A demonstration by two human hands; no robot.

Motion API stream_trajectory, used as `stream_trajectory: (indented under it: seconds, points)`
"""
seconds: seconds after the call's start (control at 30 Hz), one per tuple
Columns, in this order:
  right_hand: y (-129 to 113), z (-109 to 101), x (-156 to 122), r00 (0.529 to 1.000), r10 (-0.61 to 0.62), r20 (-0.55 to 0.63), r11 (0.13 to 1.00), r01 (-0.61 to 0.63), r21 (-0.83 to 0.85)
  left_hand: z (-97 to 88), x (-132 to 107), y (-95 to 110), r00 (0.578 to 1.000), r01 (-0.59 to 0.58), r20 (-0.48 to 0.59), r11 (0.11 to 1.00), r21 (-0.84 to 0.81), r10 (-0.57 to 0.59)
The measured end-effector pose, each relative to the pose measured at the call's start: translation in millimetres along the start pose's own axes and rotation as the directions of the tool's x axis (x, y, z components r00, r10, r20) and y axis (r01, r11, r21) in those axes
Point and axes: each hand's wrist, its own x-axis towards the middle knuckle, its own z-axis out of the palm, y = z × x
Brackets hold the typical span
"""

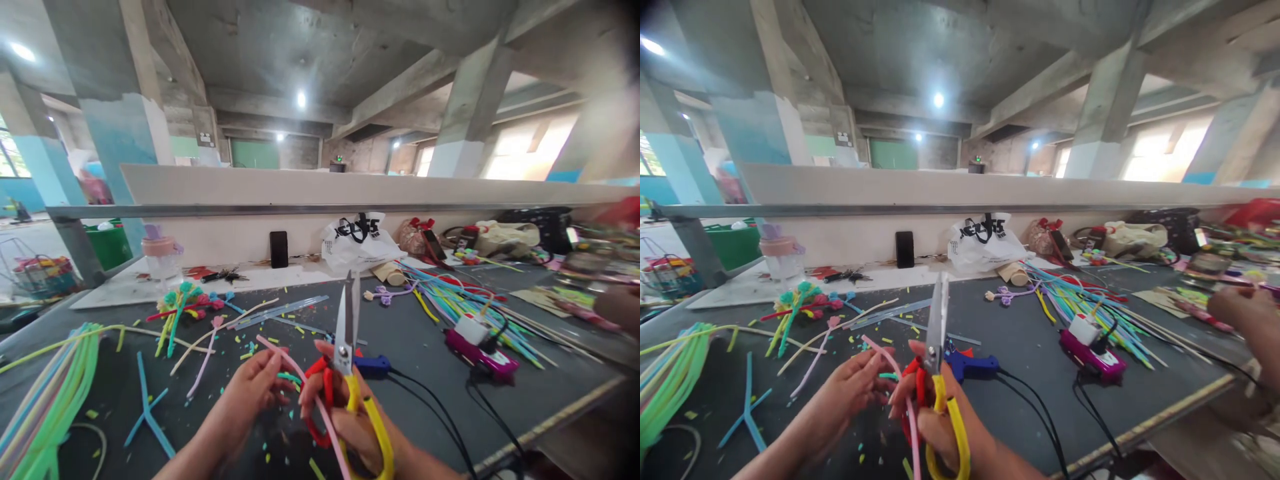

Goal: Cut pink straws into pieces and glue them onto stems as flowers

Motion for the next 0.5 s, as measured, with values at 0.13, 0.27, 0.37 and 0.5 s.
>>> stream_trajectory:
  seconds: [0.13,0.27,0.37,0.5]
  points:
    - [2,11,-7,0.989,0.077,0.129,0.989,-0.059,-0.139,21.7,-10,8,0.998,0.06,0.015,0.95,-0.307,-0.058]
    - [-9,14,-10,0.987,0.104,0.124,0.981,-0.081,-0.174,-6.4,2,36,0.996,0.075,0.064,0.922,-0.379,-0.055]
    - [-10,10,-11,0.976,0.203,0.074,0.978,-0.199,-0.058,-50.5,13,63,0.985,0.152,0.115,0.955,-0.256,-0.126]
    - [11,7,-8,0.799,0.588,0.125,0.799,-0.598,0.064,-84.3,11,75,0.972,0.204,0.161,0.958,-0.2,-0.173]
